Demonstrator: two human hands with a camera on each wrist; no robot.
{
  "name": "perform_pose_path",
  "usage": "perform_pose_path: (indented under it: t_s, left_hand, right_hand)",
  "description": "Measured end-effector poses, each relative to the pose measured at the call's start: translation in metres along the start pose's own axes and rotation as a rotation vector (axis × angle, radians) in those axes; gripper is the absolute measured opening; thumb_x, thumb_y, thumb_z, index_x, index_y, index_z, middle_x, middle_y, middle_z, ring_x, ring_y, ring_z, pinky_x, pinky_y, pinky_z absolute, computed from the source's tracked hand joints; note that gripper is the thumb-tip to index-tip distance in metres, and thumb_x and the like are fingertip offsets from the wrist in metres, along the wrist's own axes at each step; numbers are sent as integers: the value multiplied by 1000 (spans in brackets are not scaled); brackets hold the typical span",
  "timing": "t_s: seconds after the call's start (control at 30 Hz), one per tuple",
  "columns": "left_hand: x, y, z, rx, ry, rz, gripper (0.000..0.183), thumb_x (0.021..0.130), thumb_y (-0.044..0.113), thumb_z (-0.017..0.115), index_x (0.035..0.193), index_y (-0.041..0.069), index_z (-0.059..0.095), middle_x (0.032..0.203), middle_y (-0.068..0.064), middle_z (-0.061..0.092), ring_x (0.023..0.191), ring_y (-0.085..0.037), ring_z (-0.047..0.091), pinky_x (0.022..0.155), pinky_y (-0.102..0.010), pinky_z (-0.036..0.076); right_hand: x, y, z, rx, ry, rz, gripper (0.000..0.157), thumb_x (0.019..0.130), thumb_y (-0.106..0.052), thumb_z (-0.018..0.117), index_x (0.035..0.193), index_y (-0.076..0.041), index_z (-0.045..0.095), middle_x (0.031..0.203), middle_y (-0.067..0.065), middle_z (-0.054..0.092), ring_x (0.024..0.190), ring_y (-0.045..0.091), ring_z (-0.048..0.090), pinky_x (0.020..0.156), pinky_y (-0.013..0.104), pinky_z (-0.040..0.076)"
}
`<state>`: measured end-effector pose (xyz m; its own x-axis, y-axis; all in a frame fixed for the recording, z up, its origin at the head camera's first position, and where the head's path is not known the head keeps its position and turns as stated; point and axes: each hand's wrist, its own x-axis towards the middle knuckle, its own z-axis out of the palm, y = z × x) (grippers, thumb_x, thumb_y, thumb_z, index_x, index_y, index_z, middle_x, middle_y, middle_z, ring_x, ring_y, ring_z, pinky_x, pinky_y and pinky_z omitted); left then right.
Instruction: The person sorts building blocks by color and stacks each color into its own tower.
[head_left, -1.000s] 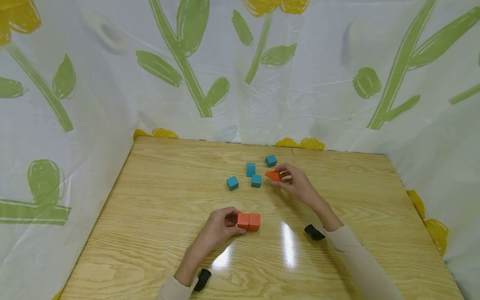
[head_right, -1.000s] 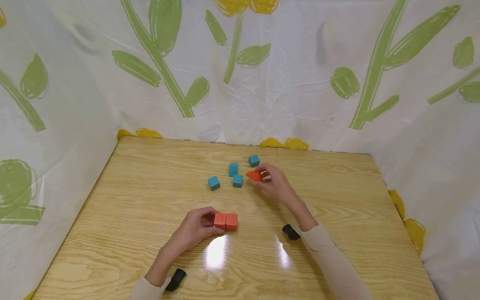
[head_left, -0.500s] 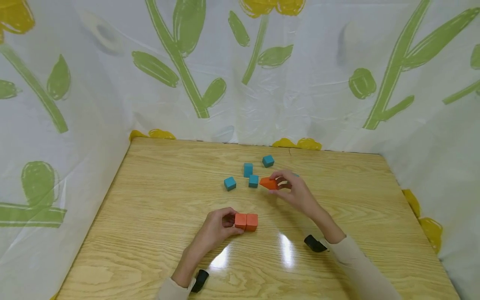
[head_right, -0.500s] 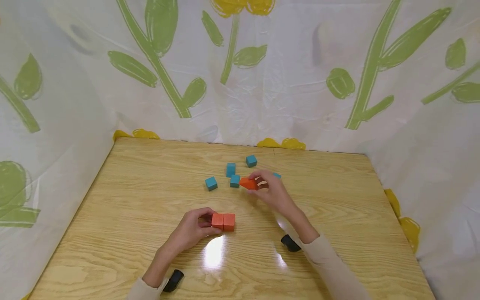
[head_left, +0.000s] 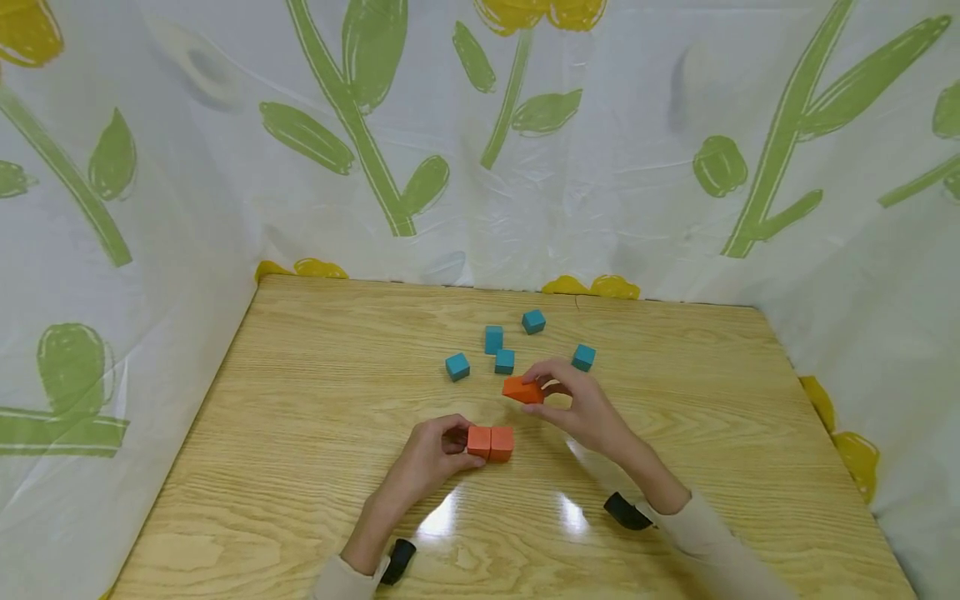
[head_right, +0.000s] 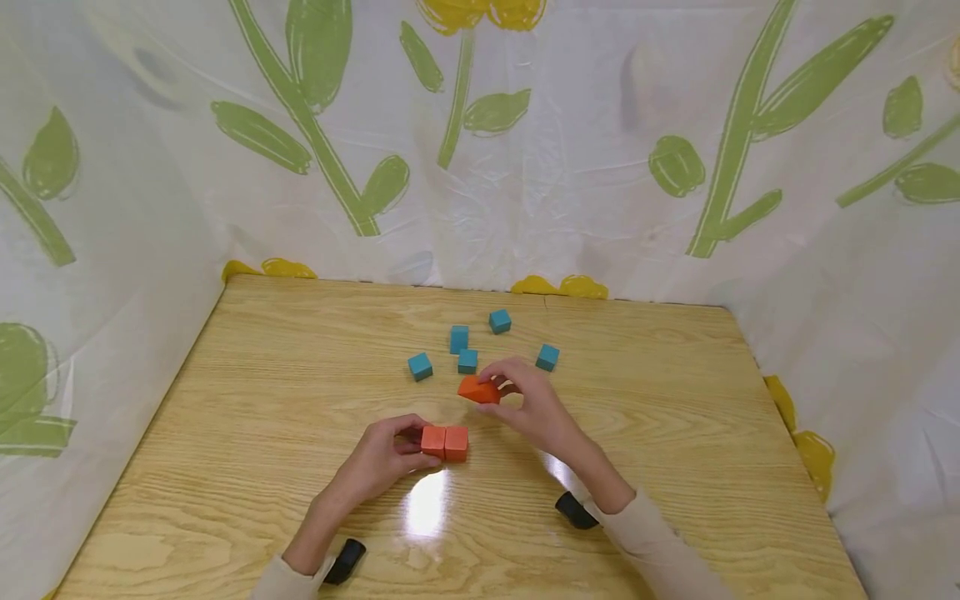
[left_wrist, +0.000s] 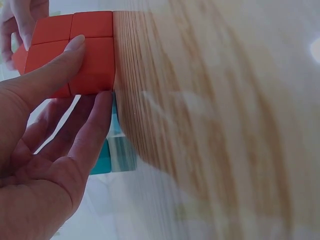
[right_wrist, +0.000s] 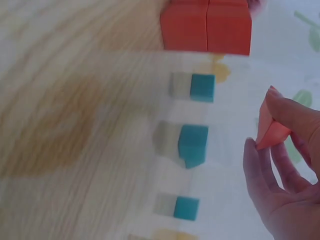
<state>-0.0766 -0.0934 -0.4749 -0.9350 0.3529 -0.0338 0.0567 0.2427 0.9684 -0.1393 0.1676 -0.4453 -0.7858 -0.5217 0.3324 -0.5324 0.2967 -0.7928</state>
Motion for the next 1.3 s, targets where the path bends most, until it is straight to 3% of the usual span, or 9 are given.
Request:
perform_pose_path:
  t_s: [0.2, 0.5, 0.73, 1.3]
  left_hand:
    - [0, 0, -1, -3, -6, -3, 27, 84, -2, 82, 108, -3, 69, 108, -16, 70, 95, -27, 71, 83, -32, 60]
    - [0, 0, -2, 3, -11, 7, 26, 85, -1, 81, 108, -3, 70, 109, -16, 70, 96, -28, 71, 83, -32, 60]
    - [0, 0, -2, -26, -18, 11, 26, 86, -4, 80, 109, -4, 69, 108, -17, 70, 96, -30, 72, 82, -30, 60]
    - [0, 0, -1, 10, -8, 30, 25, 85, -3, 80, 108, -3, 70, 108, -16, 70, 95, -28, 72, 83, -31, 60]
  right_hand:
    - [-3, -7, 11, -1, -24, -78, 41, 83, 5, 82, 118, -8, 67, 115, 7, 67, 101, 23, 64, 81, 39, 61]
    - [-7, -15, 24, 16, -100, -97, 38, 86, -5, 82, 119, -12, 66, 118, 1, 67, 103, 16, 64, 83, 34, 60]
    - [-8, -19, 33, -5, -135, -166, 38, 87, -2, 81, 121, -9, 65, 119, 5, 67, 104, 20, 64, 86, 35, 59]
    - [-9, -19, 42, -43, -164, -175, 33, 88, -4, 80, 117, -12, 67, 121, 3, 65, 111, 19, 62, 91, 34, 57]
